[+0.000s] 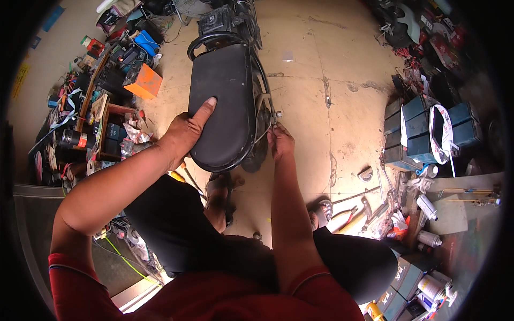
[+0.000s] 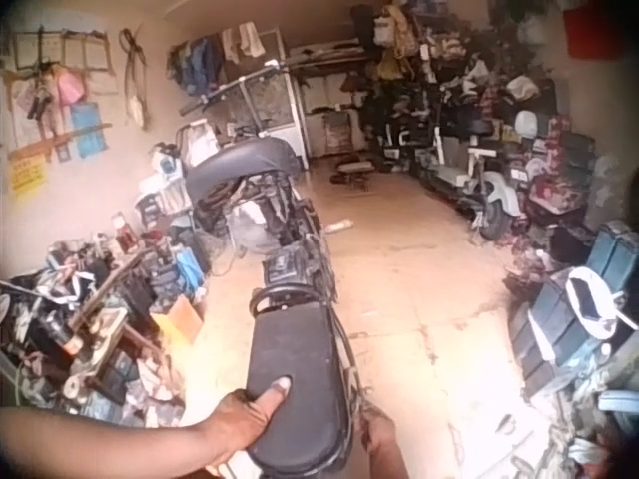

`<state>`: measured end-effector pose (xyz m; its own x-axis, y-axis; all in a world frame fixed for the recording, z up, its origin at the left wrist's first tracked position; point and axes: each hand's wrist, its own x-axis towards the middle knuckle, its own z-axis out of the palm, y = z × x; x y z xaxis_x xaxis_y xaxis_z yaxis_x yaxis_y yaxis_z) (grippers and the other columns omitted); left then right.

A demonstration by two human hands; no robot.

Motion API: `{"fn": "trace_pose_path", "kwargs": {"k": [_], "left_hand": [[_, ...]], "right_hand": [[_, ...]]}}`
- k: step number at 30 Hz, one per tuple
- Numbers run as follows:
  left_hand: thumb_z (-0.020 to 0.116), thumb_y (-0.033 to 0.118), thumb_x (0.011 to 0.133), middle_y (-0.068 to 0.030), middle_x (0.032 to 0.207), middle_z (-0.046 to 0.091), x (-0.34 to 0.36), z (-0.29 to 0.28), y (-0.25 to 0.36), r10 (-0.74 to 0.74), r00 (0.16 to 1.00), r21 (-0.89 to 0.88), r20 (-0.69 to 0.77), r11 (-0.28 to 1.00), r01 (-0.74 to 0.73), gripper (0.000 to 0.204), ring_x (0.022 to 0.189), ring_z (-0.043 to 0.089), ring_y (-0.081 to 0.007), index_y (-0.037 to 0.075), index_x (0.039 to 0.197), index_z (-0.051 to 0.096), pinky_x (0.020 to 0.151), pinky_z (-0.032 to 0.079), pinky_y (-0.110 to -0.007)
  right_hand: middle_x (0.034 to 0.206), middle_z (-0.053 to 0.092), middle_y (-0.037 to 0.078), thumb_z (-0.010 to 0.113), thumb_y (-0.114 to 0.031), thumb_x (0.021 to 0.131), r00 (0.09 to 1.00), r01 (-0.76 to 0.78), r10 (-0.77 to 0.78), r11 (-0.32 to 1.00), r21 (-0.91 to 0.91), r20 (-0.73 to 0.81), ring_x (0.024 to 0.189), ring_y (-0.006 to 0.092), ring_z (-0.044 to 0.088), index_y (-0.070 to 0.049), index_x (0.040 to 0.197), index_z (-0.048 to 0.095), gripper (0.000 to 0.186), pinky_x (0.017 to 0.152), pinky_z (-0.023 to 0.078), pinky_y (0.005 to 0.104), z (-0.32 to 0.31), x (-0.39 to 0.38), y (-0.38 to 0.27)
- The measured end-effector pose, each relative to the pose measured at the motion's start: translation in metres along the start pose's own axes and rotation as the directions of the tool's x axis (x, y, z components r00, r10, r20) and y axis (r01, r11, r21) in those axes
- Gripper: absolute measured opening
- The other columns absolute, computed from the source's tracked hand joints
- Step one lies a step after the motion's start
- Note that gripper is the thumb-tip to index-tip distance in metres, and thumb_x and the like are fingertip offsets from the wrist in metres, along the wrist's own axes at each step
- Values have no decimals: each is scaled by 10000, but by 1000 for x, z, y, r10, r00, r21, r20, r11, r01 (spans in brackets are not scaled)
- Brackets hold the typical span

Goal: The person works on an electric bicycle, adjusting parts on the wheel while the bike lies on the floor, then setting the frame upright to position the seat and tighten the wheel axle components by hand and with a wrench.

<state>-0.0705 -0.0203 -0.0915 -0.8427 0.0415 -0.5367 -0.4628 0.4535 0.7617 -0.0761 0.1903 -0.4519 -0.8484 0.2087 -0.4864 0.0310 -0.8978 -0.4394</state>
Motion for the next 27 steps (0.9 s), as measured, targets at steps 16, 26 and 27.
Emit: {"fn": "trace_pose_path", "kwargs": {"k": [16,26,27], "left_hand": [[681,708,940,-177,1359,668,6,-5,-11,13,1000,-52,9,999,-13,960,1183,687,-258,-75,1469,515,965,578,-377],[683,674,961,-166,1385,664,-4,7,-2,4,999,-107,50,994,1,891,1204,682,-259,-37,1475,529,1026,569,-391],[679,674,965,-161,1401,654,-9,10,2,2,1000,-98,20,995,0,888,1215,676,-257,-25,1490,519,1029,567,-389]], "right_hand": [[998,805,100,773,-40,879,775,356,-632,399,-845,28,874,161,749,-28,1181,777,303,820,588,309,31,-15,11],[1017,736,161,753,-136,872,599,369,-751,-49,-928,278,952,384,713,-101,1146,737,277,852,579,475,24,-20,7],[996,732,161,740,-129,876,577,391,-749,-98,-915,327,934,387,711,-93,1141,738,267,844,579,476,24,-19,6]]}}
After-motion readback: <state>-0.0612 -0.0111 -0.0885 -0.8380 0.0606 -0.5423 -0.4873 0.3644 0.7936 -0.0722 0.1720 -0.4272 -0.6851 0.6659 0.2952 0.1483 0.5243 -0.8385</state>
